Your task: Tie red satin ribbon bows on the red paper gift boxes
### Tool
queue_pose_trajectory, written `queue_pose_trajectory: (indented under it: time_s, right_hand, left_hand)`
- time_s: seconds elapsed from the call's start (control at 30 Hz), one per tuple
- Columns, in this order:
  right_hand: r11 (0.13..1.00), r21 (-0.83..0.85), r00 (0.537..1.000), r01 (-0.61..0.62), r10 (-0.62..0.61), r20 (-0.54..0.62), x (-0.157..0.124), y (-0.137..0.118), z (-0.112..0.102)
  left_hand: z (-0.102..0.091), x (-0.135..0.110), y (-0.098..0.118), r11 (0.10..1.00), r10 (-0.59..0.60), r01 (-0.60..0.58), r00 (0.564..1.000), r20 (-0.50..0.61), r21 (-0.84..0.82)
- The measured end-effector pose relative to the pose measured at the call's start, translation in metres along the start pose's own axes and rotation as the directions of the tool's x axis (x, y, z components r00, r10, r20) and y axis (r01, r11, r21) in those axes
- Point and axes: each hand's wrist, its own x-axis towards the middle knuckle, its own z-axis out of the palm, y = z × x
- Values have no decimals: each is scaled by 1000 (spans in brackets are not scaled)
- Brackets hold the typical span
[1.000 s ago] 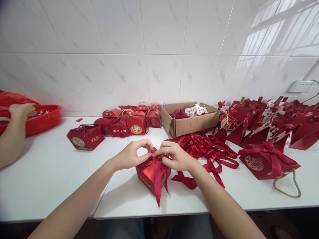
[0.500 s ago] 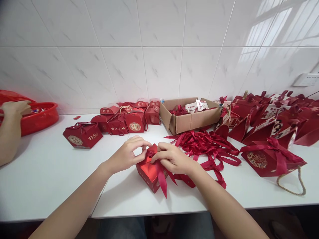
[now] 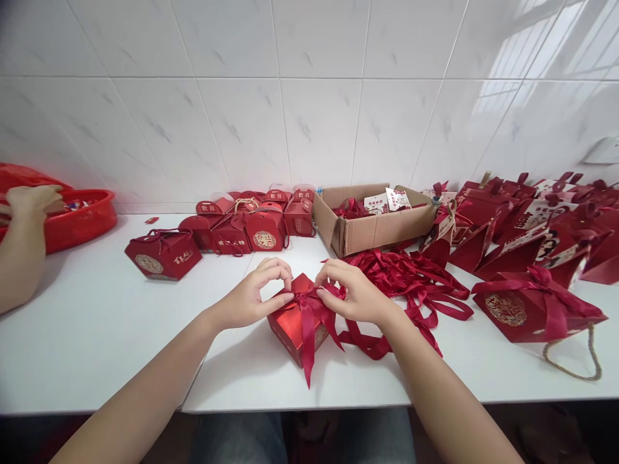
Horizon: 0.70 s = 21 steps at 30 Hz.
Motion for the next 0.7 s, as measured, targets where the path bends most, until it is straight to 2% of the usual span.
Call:
queue_pose_trajectory:
  time_s: [0.2, 0.33, 0.4, 0.5, 0.7]
  right_hand:
    - [994, 57, 996, -91, 92, -16, 0, -2, 1]
    - [994, 45, 993, -99, 96, 64, 1, -7, -3]
    - [993, 56, 991, -106, 100, 91, 1, -8, -5]
    - [988, 113, 993, -107, 99, 69, 1, -6, -4]
    - [939, 304, 987, -163, 157, 42, 2, -3, 2]
  left_hand:
    - [1, 2, 0, 995, -31, 41, 994, 109, -88]
    - [4, 2, 0, 987, -48, 71, 987, 153, -146]
    - [5, 2, -1, 982, -55, 82, 986, 156, -170]
    - [6, 3, -2, 976, -61, 89, 988, 143, -198]
    - [8, 4, 0, 957, -72, 95, 993, 96, -273]
